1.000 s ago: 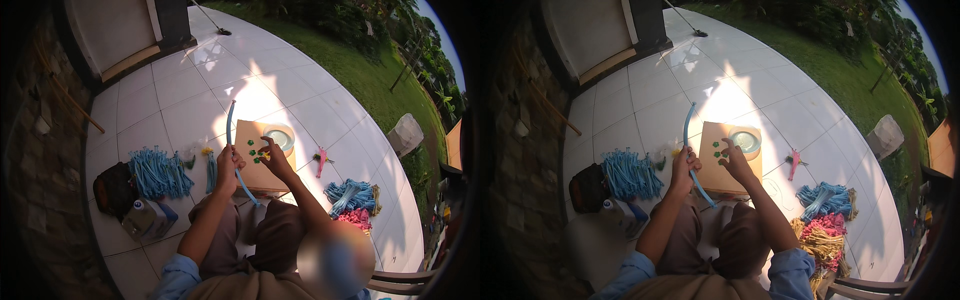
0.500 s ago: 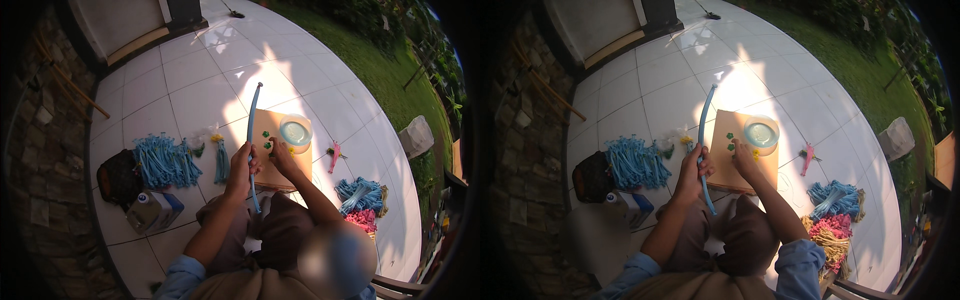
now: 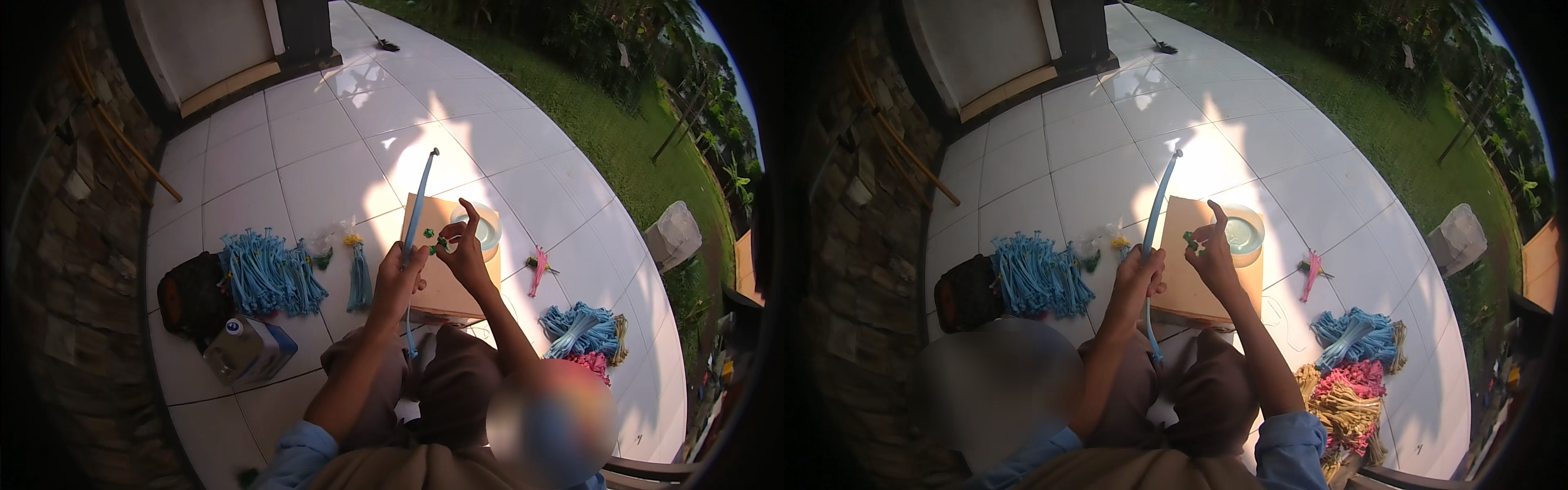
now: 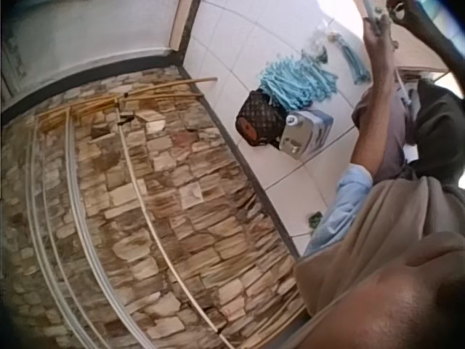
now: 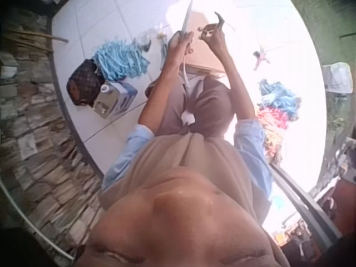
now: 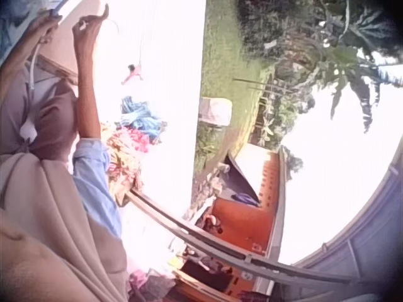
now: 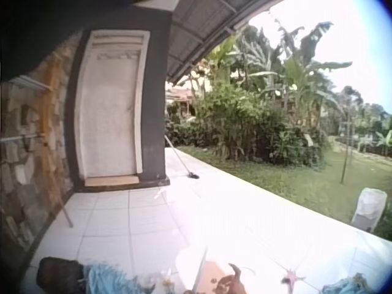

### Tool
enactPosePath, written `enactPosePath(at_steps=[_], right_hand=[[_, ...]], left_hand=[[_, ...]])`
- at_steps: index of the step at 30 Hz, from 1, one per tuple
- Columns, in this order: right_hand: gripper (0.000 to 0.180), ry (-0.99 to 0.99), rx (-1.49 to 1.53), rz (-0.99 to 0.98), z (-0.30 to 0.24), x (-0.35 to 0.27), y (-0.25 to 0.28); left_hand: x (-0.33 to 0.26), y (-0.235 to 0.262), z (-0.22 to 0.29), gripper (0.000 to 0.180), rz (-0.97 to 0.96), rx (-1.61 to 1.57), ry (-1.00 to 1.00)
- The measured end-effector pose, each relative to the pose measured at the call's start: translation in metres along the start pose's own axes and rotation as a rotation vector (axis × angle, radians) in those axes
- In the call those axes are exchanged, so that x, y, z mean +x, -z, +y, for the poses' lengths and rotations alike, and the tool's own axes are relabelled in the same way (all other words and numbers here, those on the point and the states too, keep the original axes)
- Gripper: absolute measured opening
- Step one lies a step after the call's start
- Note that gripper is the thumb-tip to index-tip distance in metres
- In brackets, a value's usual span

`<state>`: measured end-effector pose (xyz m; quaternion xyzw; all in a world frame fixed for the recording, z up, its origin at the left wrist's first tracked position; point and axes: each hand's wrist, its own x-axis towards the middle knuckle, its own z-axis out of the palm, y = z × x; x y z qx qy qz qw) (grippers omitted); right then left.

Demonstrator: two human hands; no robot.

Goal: The person applies decorative plastic flowers to blue shoe components by hand using adhesive from a large metal container.

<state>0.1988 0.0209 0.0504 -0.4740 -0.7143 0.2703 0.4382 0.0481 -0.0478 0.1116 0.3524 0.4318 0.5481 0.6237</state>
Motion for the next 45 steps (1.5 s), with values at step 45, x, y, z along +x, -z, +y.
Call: enactPosePath(at_steps=[45], right_hand=[[0.067, -0.166, 0.794, 0.37, -0.111, -0.039, 0.043]], left_hand=[[-0.003, -0.009, -0.001, 0.024, -0.246, 0.009, -0.063]])
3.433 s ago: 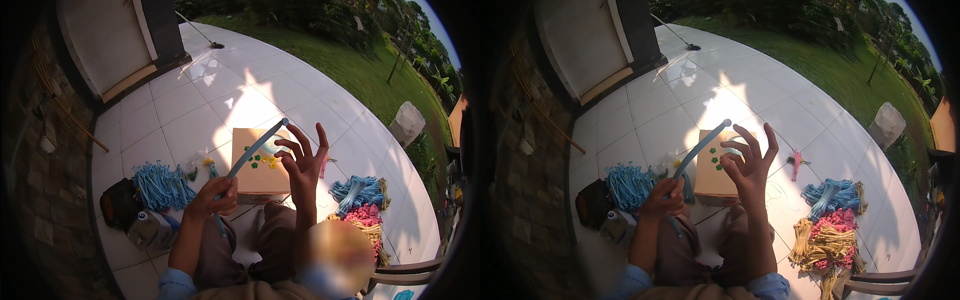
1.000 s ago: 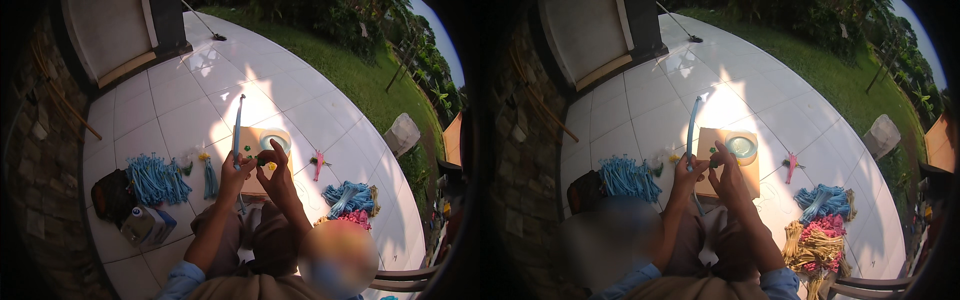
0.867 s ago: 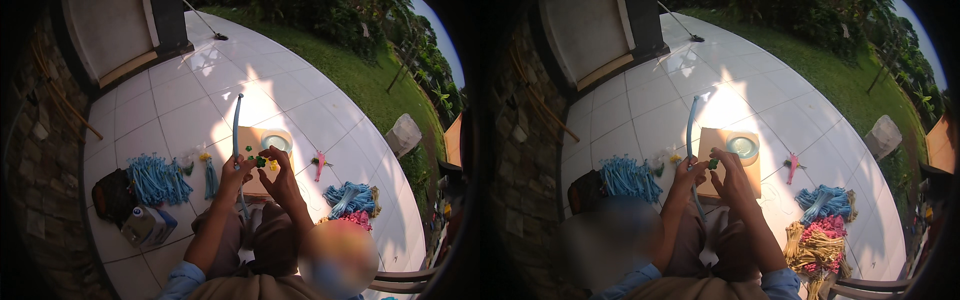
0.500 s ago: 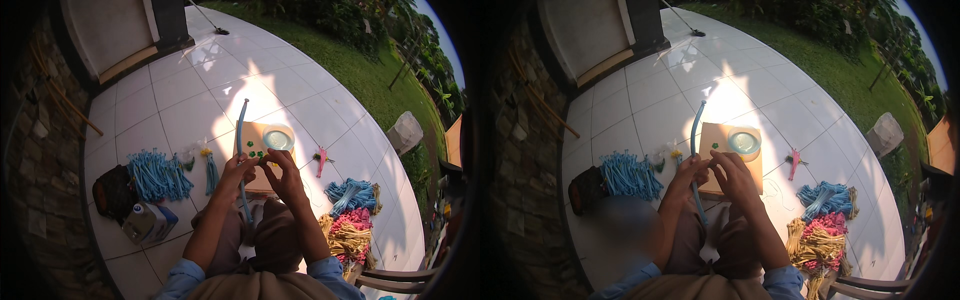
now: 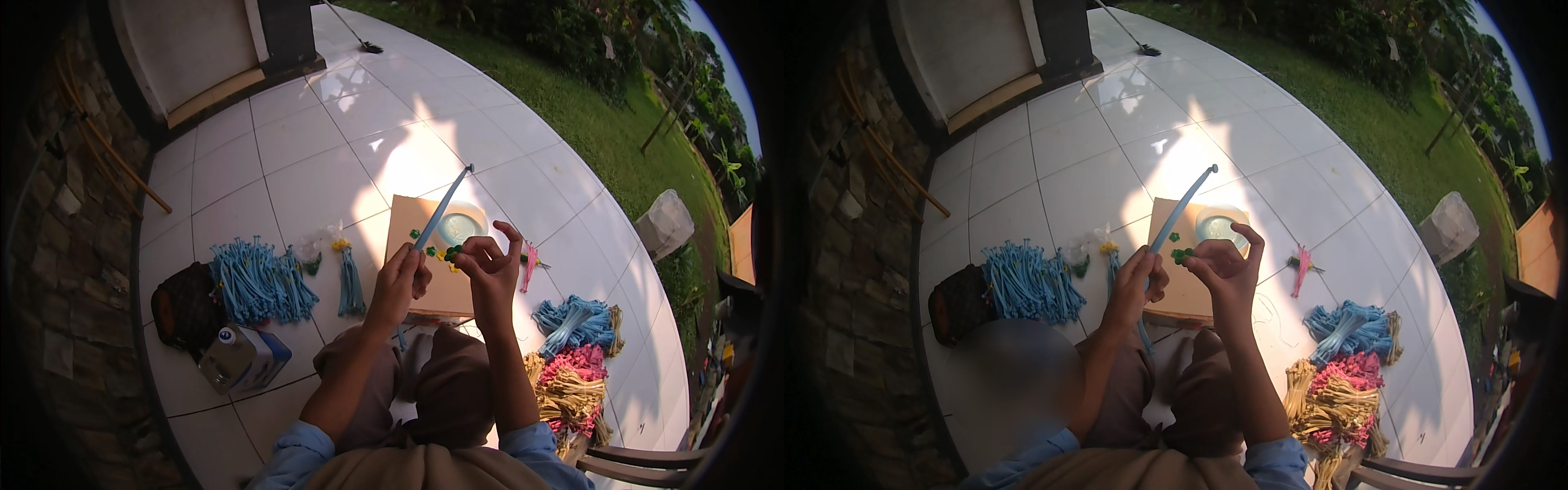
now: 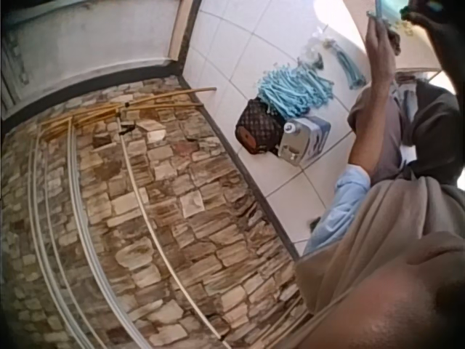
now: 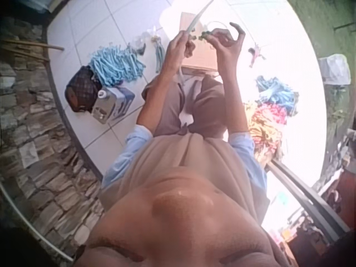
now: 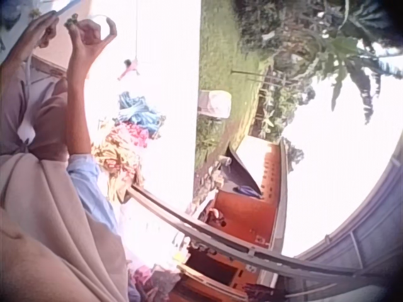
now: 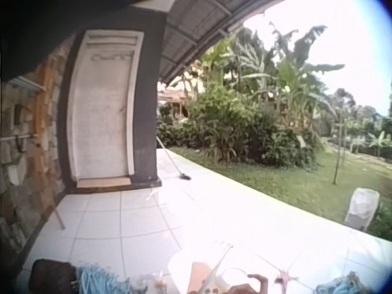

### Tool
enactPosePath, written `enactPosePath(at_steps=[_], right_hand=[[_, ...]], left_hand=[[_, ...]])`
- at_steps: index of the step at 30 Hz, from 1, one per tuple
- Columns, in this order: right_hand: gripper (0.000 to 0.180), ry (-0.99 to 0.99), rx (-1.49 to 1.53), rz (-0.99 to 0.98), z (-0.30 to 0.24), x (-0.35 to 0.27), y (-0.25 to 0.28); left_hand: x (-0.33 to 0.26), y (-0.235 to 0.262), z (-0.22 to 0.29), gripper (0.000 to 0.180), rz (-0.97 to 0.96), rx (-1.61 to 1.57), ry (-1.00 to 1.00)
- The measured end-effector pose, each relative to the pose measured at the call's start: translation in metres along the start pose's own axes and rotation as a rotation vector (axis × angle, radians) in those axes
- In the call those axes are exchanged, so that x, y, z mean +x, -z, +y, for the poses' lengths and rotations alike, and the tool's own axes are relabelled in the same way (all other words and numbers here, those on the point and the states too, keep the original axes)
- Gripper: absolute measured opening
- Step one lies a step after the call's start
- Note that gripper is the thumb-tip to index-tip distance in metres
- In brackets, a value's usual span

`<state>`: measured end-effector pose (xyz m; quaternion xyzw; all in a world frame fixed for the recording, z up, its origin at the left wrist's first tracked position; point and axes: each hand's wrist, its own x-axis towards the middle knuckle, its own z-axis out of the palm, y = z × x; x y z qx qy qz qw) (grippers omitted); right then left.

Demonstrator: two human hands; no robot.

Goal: The person applies decorative plastic flowers to blue shoe components by hand using adhesive from a large metal container.

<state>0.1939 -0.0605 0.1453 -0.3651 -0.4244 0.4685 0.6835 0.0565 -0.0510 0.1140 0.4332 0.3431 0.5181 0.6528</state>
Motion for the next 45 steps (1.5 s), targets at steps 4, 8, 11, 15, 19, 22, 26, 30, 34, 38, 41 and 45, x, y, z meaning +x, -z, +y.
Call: enactPosePath(at_steps=[4, 8, 11, 15, 19, 22, 26, 30, 34, 38, 41, 45], right_hand=[[0.06, -0.238, 0.115, 0.038, 0.006, 0.003, 0.002], [0.063, -0.367, 0.31, 0.101, 0.015, 0.003, -0.001], [0.06, -0.36, 0.278, 0.088, 0.016, 0.003, -0.009], [0.056, -0.337, 0.201, 0.091, 0.015, 0.005, -0.013], [0.055, -0.32, 0.189, 0.097, 0.015, 0.005, -0.012], [0.054, -0.321, 0.172, 0.101, 0.015, 0.004, -0.013], [0.053, -0.308, 0.156, 0.094, 0.019, 0.004, -0.01], [0.053, -0.295, 0.135, 0.08, 0.02, 0.003, -0.01], [0.057, -0.359, 0.136, 0.066, 0.019, 0.006, -0.008], [0.062, -0.29, 0.203, 0.092, 0.015, 0.008, -0.011], [0.065, -0.18, -0.017, 0.011, 0.019, 0.006, -0.012], [0.071, -0.06, -0.163, 0.015, 0.018, 0.007, -0.011]], left_hand=[[-0.001, -0.007, 0.003, 0.024, 0.009, -0.033, 0.021], [-0.002, -0.008, 0.003, 0.022, 0.025, -0.061, 0.054], [-0.002, -0.006, 0.0, 0.019, 0.001, -0.062, 0.075], [-0.002, -0.008, 0.001, 0.017, -0.004, -0.052, 0.086], [-0.003, -0.007, 0.002, 0.017, -0.035, -0.037, 0.076], [-0.004, -0.01, 0.005, 0.02, -0.014, 0.021, 0.076], [-0.003, -0.009, 0.003, 0.018, -0.026, 0.0, 0.083], [-0.004, -0.004, 0.002, 0.018, -0.071, 0.03, 0.115], [-0.002, 0.001, 0.0, 0.017, -0.079, 0.004, 0.144], [0.0, 0.005, -0.006, 0.019, -0.105, -0.114, 0.172], [0.0, -0.003, -0.002, 0.019, -0.101, -0.089, 0.188], [-0.002, -0.01, -0.003, 0.018, -0.053, -0.002, 0.186]])
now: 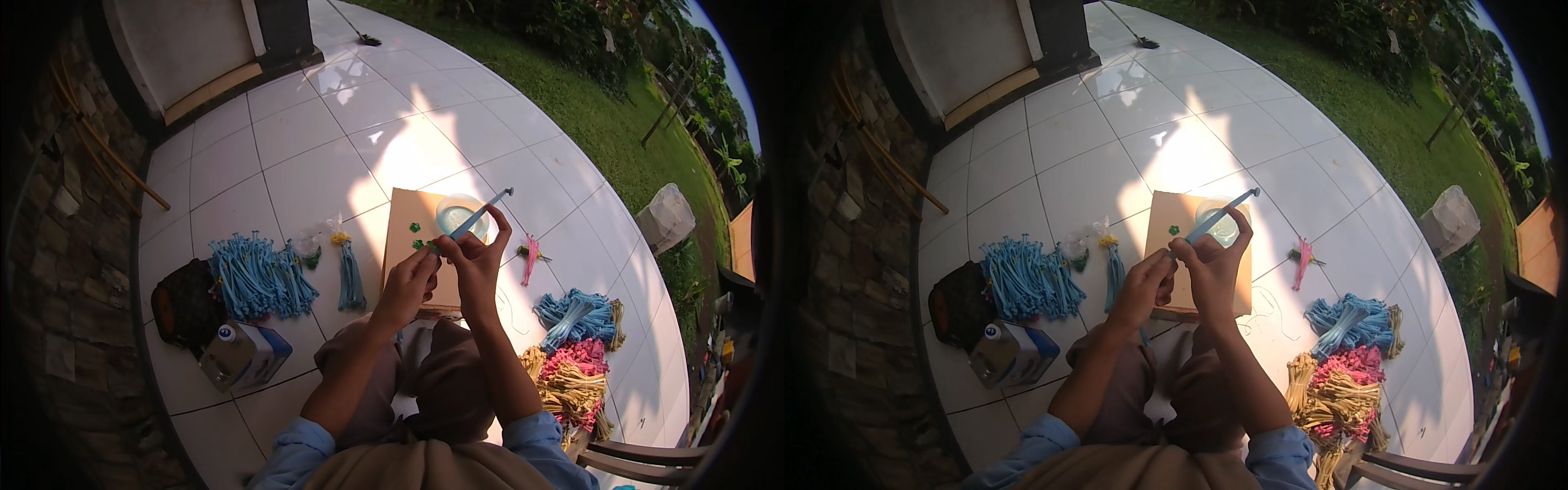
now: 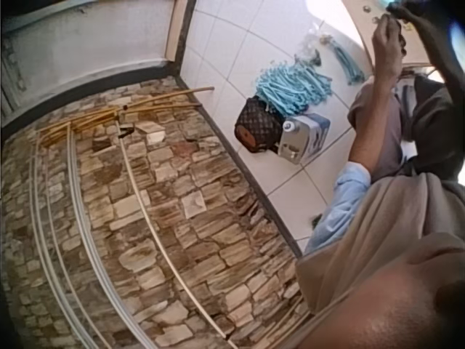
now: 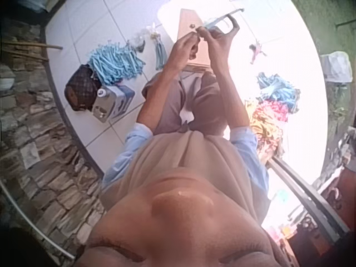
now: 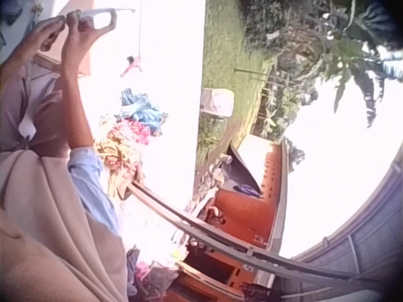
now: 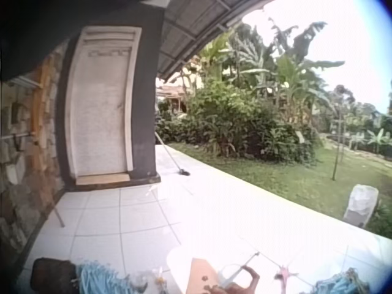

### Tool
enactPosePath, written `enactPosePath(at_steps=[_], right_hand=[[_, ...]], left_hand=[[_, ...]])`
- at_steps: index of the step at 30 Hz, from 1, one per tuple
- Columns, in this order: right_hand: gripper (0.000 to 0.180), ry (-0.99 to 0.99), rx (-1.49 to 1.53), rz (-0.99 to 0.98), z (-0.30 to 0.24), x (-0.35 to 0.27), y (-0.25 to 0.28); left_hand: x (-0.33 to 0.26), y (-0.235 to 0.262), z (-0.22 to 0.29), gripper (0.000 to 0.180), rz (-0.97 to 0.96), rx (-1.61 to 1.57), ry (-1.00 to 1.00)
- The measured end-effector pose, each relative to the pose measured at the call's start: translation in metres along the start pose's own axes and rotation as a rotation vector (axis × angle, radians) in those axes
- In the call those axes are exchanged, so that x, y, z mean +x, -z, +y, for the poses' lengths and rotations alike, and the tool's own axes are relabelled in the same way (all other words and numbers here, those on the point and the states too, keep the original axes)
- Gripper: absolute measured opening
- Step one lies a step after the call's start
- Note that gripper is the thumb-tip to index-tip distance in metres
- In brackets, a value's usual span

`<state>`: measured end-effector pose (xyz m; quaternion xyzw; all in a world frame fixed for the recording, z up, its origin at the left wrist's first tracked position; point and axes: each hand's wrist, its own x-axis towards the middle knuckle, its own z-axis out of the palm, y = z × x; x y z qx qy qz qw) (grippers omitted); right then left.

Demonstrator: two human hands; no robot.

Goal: The person applies decorative plastic flowers to blue shoe components by hand using adhesive from a large metal container.

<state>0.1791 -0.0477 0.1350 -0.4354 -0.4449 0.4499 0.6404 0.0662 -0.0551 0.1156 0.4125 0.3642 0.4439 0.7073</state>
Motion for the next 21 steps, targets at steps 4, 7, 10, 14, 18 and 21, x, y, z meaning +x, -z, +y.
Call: enactPosePath(at_steps=[4, 7, 10, 14, 18, 21], right_hand=[[0.074, 0.044, 0.061, 0.05, -0.003, 0.0, -0.001], [0.074, 0.112, -0.059, 0.048, 0.003, 0.001, 0.004], [0.074, 0.201, -0.289, 0.035, 0.005, 0.004, 0.005], [0.069, 0.189, -0.311, 0.053, 0.004, 0.01, 0.001], [0.05, -0.056, -0.563, 0.051, -0.008, 0.014, 0.0], [0.048, -0.092, -0.738, 0.156, -0.003, 0.023, 0.017]], left_hand=[[0.001, -0.002, -0.003, 0.016, -0.031, 0.009, -0.067], [0.005, 0.001, -0.007, 0.016, -0.053, 0.038, -0.086], [0.009, 0.006, -0.012, 0.017, -0.064, 0.013, -0.075], [0.012, 0.024, -0.024, 0.02, -0.015, 0.284, -0.235], [0.0, 0.048, -0.01, 0.024, 0.126, 0.373, -0.344], [-0.007, 0.074, 0.006, 0.021, 0.26, 0.516, -0.443]])
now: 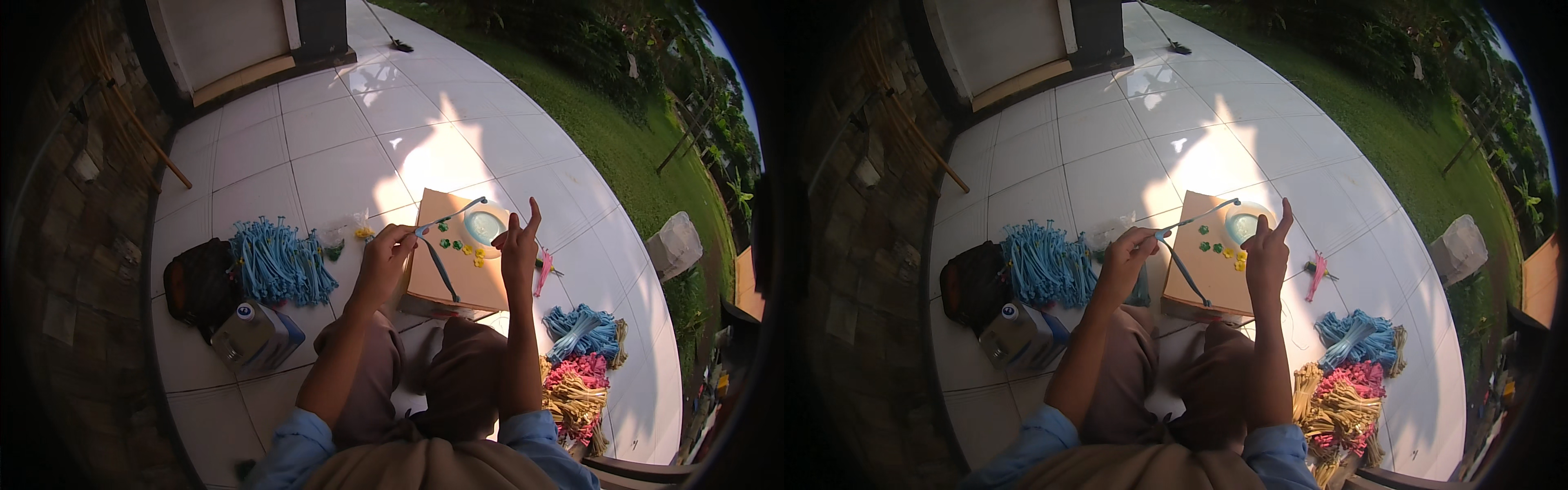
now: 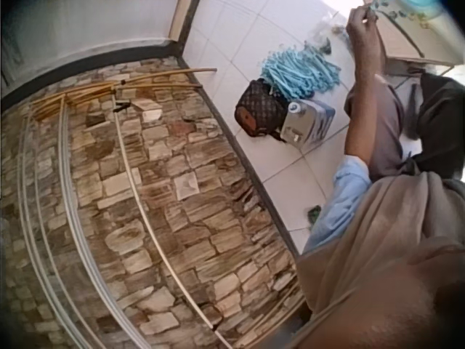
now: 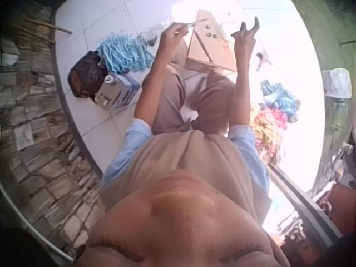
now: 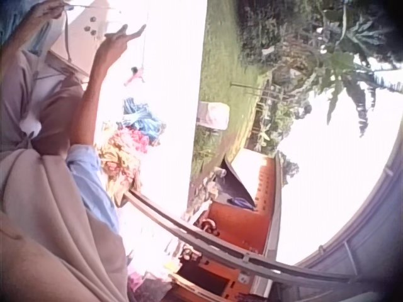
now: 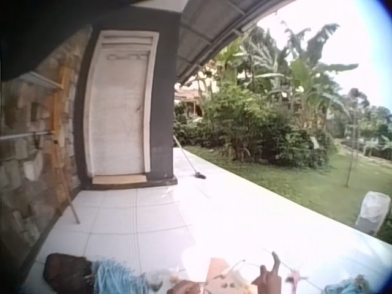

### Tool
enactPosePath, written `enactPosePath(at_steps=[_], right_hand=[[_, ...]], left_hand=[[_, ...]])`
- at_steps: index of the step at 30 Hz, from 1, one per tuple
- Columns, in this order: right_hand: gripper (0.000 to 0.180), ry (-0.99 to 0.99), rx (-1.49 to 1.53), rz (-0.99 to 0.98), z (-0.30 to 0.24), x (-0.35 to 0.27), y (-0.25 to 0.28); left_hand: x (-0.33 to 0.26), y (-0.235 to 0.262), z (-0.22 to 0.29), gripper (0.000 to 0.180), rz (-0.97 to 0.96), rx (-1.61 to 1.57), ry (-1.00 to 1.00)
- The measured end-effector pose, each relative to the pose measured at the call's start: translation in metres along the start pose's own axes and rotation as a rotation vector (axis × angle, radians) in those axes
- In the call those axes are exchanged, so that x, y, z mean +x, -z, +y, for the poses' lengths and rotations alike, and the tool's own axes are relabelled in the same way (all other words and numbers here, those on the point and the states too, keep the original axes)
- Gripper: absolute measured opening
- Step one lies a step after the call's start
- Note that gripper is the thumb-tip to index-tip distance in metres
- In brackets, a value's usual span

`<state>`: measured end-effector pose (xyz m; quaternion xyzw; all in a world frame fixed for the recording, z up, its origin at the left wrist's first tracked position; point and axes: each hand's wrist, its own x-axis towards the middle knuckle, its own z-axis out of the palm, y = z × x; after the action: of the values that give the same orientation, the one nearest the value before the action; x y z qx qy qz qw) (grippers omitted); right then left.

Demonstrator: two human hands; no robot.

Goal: The person applies decorative plastic flowers to blue shoe components by hand using adhesive from a large metal container.

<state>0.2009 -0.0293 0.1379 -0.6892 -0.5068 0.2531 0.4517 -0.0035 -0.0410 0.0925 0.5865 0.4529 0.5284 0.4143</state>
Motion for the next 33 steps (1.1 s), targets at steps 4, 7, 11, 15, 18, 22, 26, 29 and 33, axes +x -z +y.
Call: enactPosePath(at_steps=[4, 7, 11, 15, 18, 22, 26, 29, 33], right_hand=[[0.047, 0.284, 0.244, -0.25, -0.012, -0.001, -0.041], [0.065, 0.753, -0.028, -0.458, -0.031, 0.006, -0.088], [0.086, 0.576, 0.115, -1.08, -0.031, 0.002, -0.176], [0.073, 0.247, 0.426, -1.114, 0.03, -0.026, -0.279], [0.065, 0.033, 0.5, -0.985, 0.075, -0.063, -0.331], [0.065, -0.292, 0.657, -1.058, 0.11, -0.085, -0.358], [0.069, -0.384, 0.606, -1.049, 0.141, -0.085, -0.398], [0.072, -0.127, 0.482, -0.926, 0.163, -0.094, -0.43], [0.075, -0.092, 0.293, -0.966, 0.164, -0.089, -0.433]], left_hand=[[0.008, 0.055, 0.006, 0.019, 0.005, 0.269, -0.086], [0.009, 0.094, 0.016, 0.02, 0.008, 0.29, 0.02], [0.012, 0.126, -0.006, 0.025, 0.135, 0.521, 0.001], [0.021, 0.15, -0.066, 0.044, 0.362, 0.437, -0.004], [0.01, 0.164, -0.154, 0.044, 0.516, 0.349, -0.001], [-0.032, 0.158, -0.239, 0.033, 0.491, -0.008, 0.479], [-0.04, 0.139, -0.269, 0.036, 0.54, -0.212, 0.646], [-0.03, 0.158, -0.302, 0.033, 0.494, 0.176, 0.685], [-0.022, 0.171, -0.306, 0.029, 0.381, 0.676, 0.736]])
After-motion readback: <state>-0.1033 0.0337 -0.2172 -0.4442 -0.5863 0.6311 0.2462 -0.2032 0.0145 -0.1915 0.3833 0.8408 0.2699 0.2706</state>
